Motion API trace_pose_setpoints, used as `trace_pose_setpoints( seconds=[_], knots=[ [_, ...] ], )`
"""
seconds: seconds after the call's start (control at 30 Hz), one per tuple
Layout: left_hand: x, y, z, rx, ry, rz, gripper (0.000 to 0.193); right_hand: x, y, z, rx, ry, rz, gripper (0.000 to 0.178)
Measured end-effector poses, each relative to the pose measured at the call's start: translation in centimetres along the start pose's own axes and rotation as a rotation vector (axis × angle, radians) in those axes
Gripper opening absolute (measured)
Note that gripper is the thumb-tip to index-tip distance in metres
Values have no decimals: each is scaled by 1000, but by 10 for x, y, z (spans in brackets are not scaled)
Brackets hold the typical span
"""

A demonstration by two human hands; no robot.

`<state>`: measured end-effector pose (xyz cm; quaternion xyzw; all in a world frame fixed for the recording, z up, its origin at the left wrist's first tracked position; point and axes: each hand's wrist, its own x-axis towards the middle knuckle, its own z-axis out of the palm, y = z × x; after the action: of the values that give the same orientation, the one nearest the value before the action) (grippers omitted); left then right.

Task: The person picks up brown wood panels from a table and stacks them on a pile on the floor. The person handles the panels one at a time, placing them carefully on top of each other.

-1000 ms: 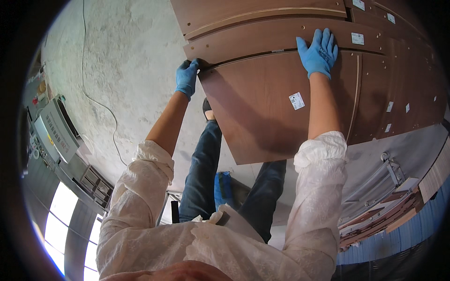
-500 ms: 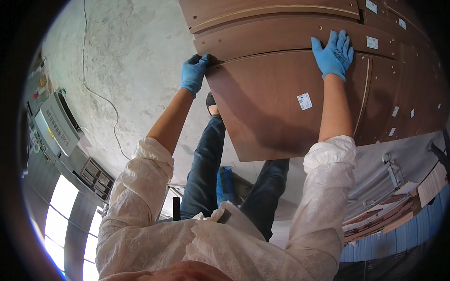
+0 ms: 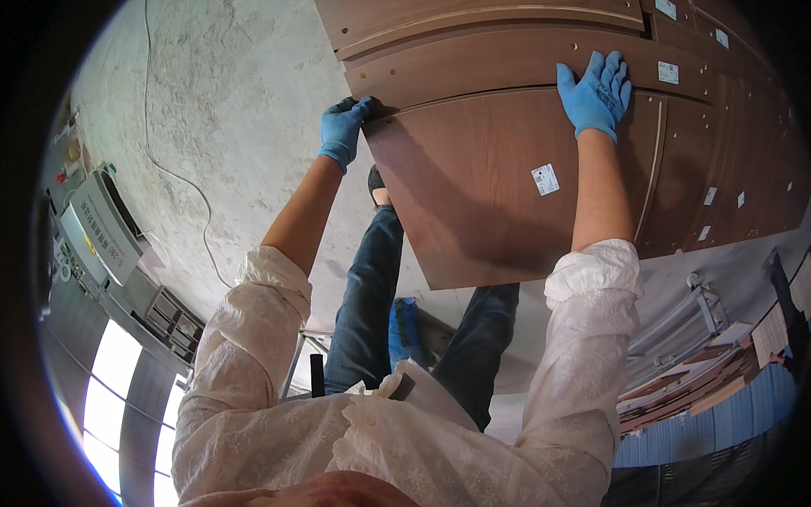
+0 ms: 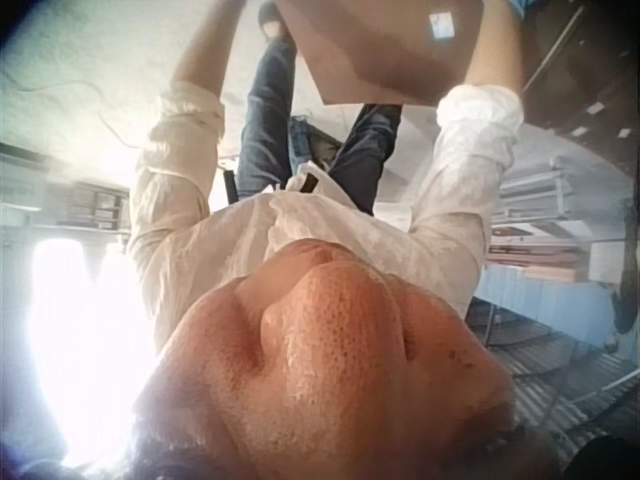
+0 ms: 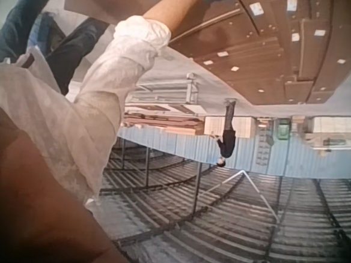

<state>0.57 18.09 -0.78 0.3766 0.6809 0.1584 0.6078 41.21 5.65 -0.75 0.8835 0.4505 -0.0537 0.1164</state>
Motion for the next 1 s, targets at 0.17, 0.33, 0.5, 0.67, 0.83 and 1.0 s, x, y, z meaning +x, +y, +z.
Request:
trace_pose_setpoints(
  seconds=[0.17,0.33,0.5,0.67,0.83,1.0],
  knots=[
    [1,-3,-5,59,-31,41,18,-3,2,6,30,71,-31,83],
    [2,-6,-4,302,19,98,31,-5,3,7,139,79,-16,82],
    [5,-6,-3,127,26,-75,25,-5,1,0,117,80,8,83],
    [8,-9,-6,88,2,-65,19,-5,1,-4,158,55,14,82],
    [8,-12,-8,43,-24,-16,19,-6,0,-4,141,74,12,82],
    [10,-11,-9,92,-11,-42,20,1,1,-18,36,-28,8,76]
  ],
)
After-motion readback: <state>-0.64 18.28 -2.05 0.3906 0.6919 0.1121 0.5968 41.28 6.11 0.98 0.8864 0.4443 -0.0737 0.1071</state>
